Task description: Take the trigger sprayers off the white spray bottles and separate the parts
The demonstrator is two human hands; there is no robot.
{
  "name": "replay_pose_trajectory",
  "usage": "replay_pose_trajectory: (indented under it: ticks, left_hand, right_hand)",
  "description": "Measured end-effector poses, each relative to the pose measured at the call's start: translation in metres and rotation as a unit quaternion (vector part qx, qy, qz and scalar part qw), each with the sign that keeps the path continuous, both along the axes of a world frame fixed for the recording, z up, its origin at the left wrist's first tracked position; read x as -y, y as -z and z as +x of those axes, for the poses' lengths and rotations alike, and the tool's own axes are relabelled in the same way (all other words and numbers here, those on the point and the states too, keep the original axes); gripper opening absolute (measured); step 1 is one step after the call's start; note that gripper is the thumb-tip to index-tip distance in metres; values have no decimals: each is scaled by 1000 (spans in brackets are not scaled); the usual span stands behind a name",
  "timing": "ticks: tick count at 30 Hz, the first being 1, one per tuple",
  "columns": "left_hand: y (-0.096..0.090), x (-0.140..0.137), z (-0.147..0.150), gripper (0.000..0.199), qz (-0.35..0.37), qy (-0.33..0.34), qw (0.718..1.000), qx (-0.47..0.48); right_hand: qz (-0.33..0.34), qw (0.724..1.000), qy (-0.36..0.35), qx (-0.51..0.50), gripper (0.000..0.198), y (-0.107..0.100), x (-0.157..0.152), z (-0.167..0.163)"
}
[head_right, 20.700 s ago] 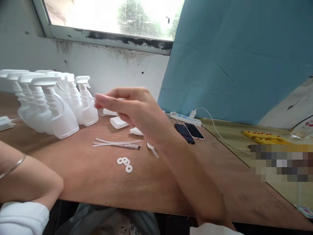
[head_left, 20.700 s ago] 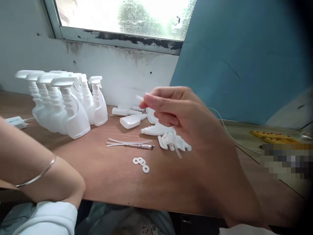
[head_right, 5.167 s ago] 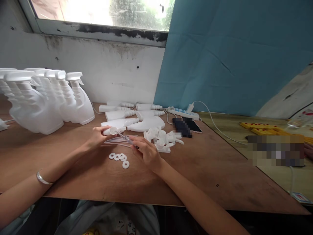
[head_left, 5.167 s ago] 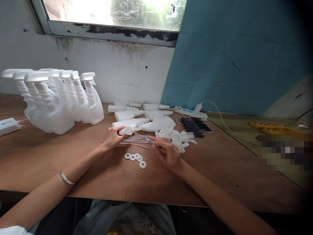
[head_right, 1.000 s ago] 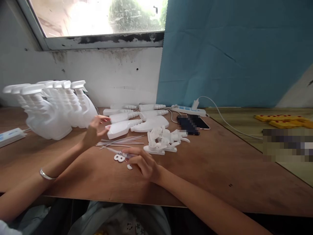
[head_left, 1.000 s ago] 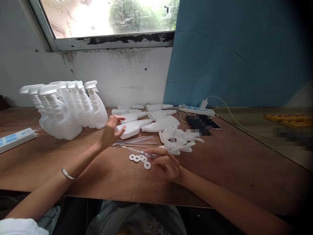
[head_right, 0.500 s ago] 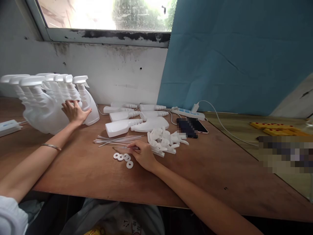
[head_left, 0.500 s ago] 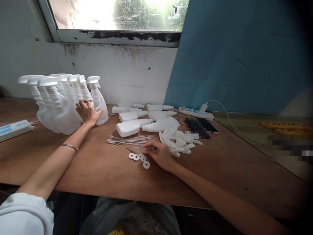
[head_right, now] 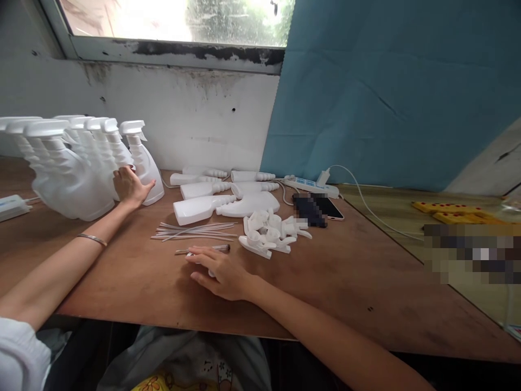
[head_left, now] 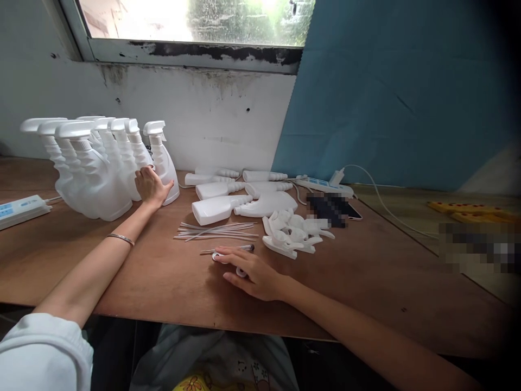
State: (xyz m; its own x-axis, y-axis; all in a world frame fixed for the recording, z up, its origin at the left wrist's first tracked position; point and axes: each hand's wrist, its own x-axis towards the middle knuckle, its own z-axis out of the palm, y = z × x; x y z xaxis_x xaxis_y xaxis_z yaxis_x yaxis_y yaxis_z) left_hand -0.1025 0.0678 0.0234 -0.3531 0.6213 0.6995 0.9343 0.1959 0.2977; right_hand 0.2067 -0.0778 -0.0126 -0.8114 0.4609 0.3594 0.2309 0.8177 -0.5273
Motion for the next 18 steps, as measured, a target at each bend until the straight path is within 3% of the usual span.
replay_pose_trajectory:
  ticks: [5, 10, 13, 18]
  left_hand:
    - [-4, 2, 0, 65, -22, 1, 1000, 22]
    - [-11, 9, 3, 61, -54, 23, 997, 42]
    - [-15, 18, 9, 59, -51, 34, 997, 46]
    - [-18, 46, 30, 58, -13, 54, 998, 34]
  right_hand:
    - [-31, 995, -55, 79, 36, -2, 2, -2]
    - [-66, 994, -85, -3, 33, -4, 4, -1]
    - [-67, 992, -55, -96, 27, -4, 5, -1]
    - [-55, 967, 70, -239, 17, -3, 2, 2]
